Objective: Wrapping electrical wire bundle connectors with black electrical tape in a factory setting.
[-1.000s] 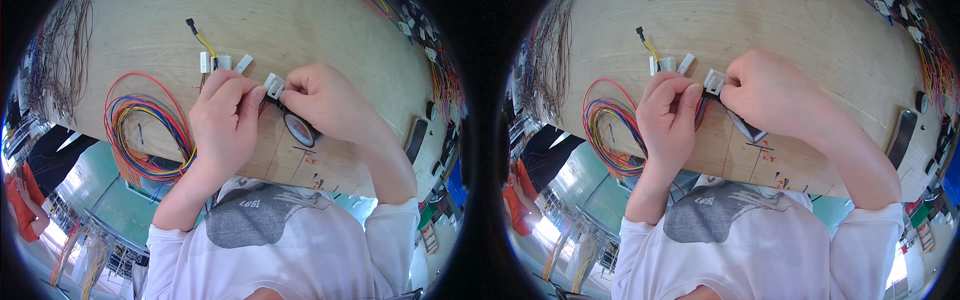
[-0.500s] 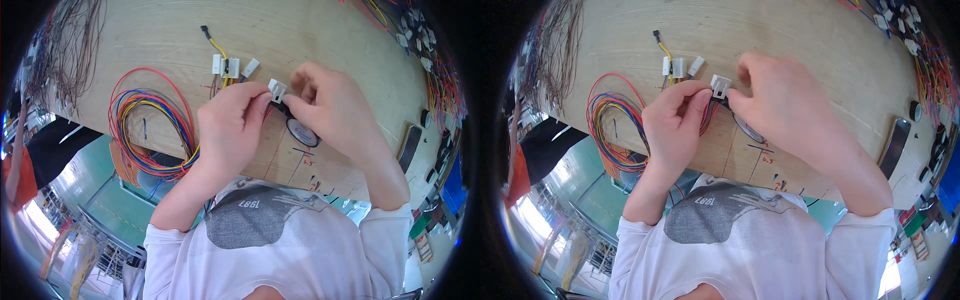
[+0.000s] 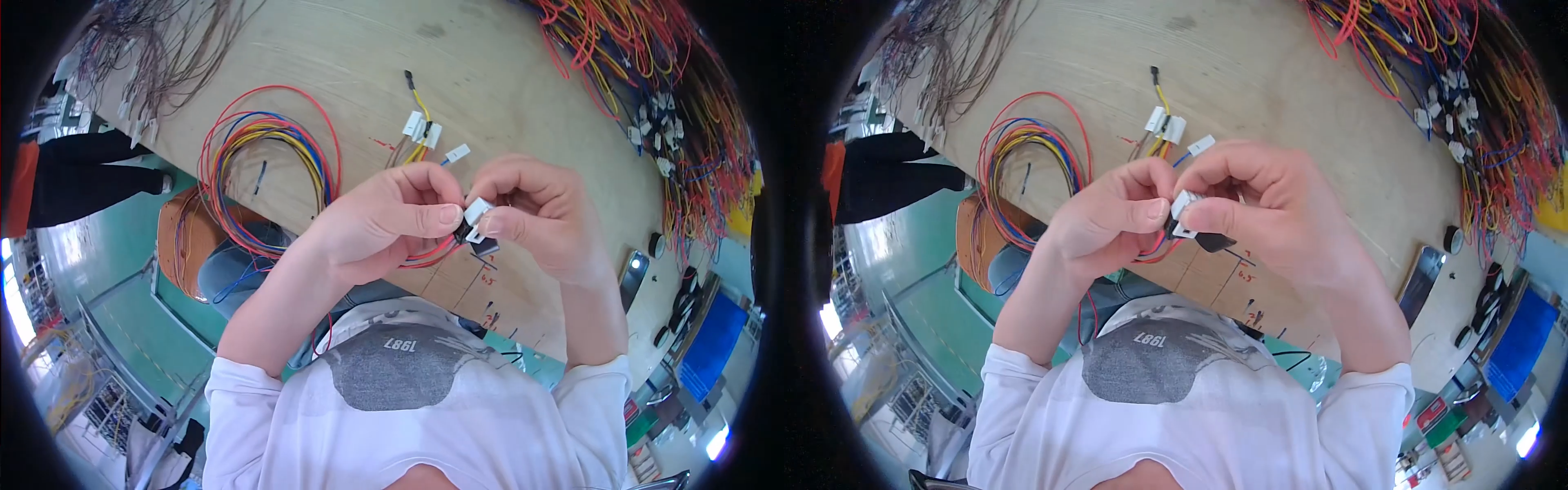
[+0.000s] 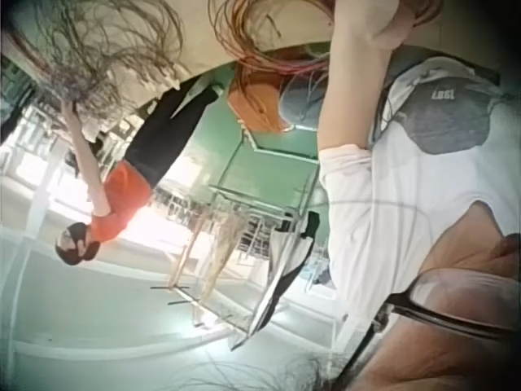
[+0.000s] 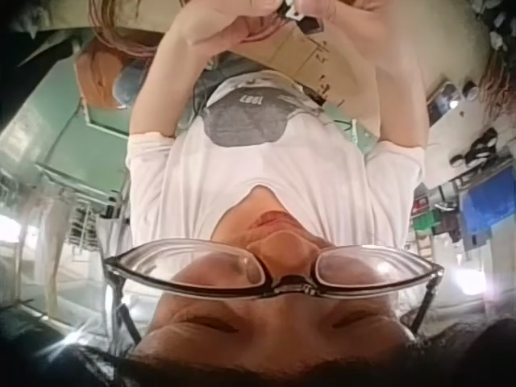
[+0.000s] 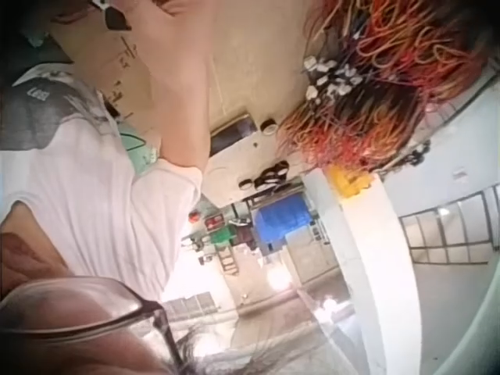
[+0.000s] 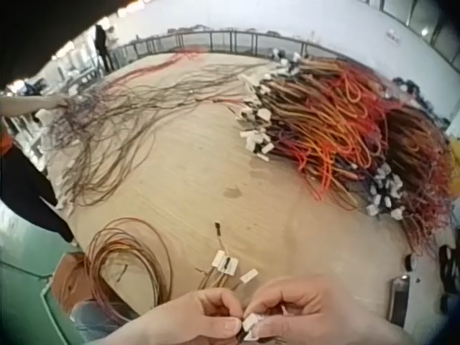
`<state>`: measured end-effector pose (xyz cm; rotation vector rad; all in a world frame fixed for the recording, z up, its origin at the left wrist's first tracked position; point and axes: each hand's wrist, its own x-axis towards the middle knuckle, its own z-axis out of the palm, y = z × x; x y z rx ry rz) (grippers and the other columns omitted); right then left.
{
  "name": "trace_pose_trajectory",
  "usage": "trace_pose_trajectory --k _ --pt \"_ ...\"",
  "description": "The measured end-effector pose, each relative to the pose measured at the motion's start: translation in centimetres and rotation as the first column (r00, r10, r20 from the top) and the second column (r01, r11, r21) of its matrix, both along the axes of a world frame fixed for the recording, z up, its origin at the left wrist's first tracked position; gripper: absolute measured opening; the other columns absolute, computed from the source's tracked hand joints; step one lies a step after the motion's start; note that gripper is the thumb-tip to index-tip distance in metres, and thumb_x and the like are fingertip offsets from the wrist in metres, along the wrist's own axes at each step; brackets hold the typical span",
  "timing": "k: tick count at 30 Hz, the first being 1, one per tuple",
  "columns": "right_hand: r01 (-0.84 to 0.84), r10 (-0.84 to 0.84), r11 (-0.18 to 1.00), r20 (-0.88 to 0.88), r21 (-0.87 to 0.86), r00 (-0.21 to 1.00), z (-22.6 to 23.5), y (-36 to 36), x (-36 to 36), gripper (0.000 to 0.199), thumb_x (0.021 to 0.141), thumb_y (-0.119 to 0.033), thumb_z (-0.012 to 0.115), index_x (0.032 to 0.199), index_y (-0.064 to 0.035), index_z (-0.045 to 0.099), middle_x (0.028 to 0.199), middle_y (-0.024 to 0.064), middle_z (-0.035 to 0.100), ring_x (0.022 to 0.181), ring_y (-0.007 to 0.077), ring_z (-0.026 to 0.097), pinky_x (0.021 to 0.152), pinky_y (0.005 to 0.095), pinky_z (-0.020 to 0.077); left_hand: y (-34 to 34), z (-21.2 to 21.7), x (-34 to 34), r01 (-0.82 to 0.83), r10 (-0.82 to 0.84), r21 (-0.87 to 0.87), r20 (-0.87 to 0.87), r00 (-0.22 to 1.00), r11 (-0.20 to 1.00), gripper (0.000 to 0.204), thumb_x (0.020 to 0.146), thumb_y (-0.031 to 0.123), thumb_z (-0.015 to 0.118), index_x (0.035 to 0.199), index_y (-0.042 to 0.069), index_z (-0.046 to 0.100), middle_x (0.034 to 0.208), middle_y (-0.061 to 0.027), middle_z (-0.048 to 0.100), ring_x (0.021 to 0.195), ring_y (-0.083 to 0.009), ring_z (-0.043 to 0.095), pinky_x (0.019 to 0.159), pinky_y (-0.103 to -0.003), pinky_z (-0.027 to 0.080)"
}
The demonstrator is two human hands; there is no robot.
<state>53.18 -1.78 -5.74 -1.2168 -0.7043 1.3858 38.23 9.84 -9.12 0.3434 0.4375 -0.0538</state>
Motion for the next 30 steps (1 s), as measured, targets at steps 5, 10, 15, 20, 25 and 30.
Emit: trace_pose_trajectory --k 5,10,15,20,25,30 --pt "0.005 -0.003 0.998 0.029 -0.068 1.000 0.6 0.1 -0.3 0.011 0.076 -0.003 0.060 0.086 0.0017 0.058 0.081 0.0021 0.055 0.070 0.0059 0.050 0.061 0.0194 0.0403 -1.0 -0.2 0.0 0.007 -0.011 -0.036 -0.118 0.993 0.999 0.013 0.079 0.010 0.061 0.088 0.005 0.052 0.076 -0.0029 0.056 0.066 -0.0097 0.055 0.056 -0.022 0.045" --pt "-0.024 0.015 0.999 0.354 0.021 0.935 1.4 0.1 -0.5 0.012 0.073 -0.002 0.061 0.085 0.0006 0.058 0.086 0.0031 0.053 0.072 0.0067 0.047 0.062 0.0193 0.0369 -0.8 0.9 0.2 0.350 -0.290 0.431 -0.200 0.936 0.832 0.035 0.091 0.032 0.038 0.098 0.001 0.049 0.079 -0.0082 0.057 0.069 -0.0144 0.057 0.056 -0.024 0.046" --pt "-0.020 -0.019 0.997 0.483 0.074 0.875 2.1 0.3 -1.4 0.016 0.070 -0.001 0.063 0.085 -0.0008 0.059 0.087 0.0041 0.053 0.072 0.0080 0.047 0.061 0.0204 0.0358 1.0 0.7 0.6 0.594 -0.592 0.018 -0.047 0.804 0.805 0.033 0.089 0.025 0.042 0.113 0.002 0.042 0.104 -0.0137 0.055 0.089 -0.0208 0.058 0.073 -0.029 0.048" --pt "-0.003 -0.087 0.989 0.589 0.150 0.803 2.5 0.3 -1.8 0.019 0.068 -0.002 0.066 0.086 0.0001 0.060 0.087 0.0082 0.054 0.073 0.0098 0.048 0.060 0.0215 0.0374 -0.3 0.2 0.0 0.075 -0.071 -0.083 0.057 0.996 0.994 0.029 0.082 0.023 0.058 0.096 0.001 0.048 0.086 -0.0095 0.058 0.080 -0.0173 0.059 0.074 -0.029 0.049" --pt "-0.007 -0.080 0.988 0.554 0.152 0.829 2.3 -0.7 -2.4 0.018 0.068 -0.005 0.067 0.083 0.0024 0.059 0.086 0.0093 0.054 0.069 0.0113 0.049 0.058 0.0215 0.0378 0.9 0.8 -0.3 -0.098 0.097 -0.028 -0.048 0.994 0.995 0.034 0.077 0.019 0.064 0.099 -0.001 0.049 0.090 -0.0062 0.056 0.080 -0.0139 0.057 0.074 -0.030 0.049" --pt "0.035 -0.083 0.992 0.413 0.123 0.907 0.9 -1.2 -2.5 0.018 0.070 -0.005 0.067 0.082 0.0038 0.058 0.086 0.0095 0.054 0.068 0.0114 0.049 0.058 0.0215 0.0381 1.9 2.2 -0.5 -0.082 0.083 0.230 0.004 0.997 0.970 0.037 0.073 0.021 0.068 0.097 -0.002 0.050 0.089 -0.0055 0.056 0.078 -0.0119 0.056 0.073 -0.028 0.047"
